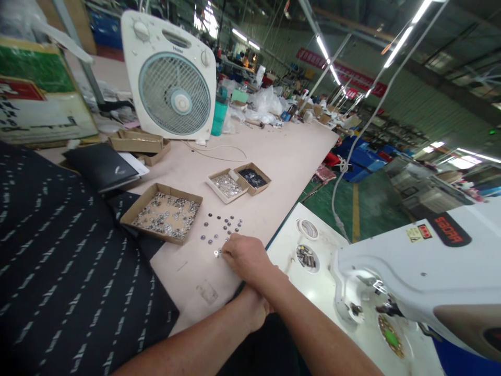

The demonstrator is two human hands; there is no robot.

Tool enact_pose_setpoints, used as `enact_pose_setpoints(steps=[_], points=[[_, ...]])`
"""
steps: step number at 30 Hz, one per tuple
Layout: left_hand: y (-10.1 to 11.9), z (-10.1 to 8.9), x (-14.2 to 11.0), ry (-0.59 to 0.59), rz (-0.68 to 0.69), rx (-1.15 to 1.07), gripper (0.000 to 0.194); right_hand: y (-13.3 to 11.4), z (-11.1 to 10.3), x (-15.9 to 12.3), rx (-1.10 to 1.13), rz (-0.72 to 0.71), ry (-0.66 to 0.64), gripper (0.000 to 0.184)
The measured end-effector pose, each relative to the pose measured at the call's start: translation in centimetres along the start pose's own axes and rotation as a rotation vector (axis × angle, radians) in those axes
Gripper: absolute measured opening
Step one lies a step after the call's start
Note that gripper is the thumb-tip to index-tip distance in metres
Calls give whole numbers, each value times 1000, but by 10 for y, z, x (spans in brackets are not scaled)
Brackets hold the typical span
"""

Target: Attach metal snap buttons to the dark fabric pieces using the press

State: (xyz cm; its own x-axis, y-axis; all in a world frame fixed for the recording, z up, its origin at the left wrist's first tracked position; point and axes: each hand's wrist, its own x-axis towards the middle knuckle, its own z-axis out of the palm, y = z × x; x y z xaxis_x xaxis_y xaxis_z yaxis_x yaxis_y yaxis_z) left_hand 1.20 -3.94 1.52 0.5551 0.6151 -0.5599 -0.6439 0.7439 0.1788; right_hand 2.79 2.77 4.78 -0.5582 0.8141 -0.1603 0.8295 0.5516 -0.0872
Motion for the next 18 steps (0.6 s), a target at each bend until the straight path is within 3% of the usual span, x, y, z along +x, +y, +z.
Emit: enact_pose_setpoints(steps=[5, 12, 18], points=[[-3, -2, 4, -12, -10, 26, 35, -5, -2, 2, -72, -41, -42, 18], [-3, 1, 2, -21, -29, 35, 18, -8, -6, -5, 47, -23, -99, 15], [-7, 1, 4, 17, -21, 31, 21, -11, -5, -7, 33, 91, -28, 16]])
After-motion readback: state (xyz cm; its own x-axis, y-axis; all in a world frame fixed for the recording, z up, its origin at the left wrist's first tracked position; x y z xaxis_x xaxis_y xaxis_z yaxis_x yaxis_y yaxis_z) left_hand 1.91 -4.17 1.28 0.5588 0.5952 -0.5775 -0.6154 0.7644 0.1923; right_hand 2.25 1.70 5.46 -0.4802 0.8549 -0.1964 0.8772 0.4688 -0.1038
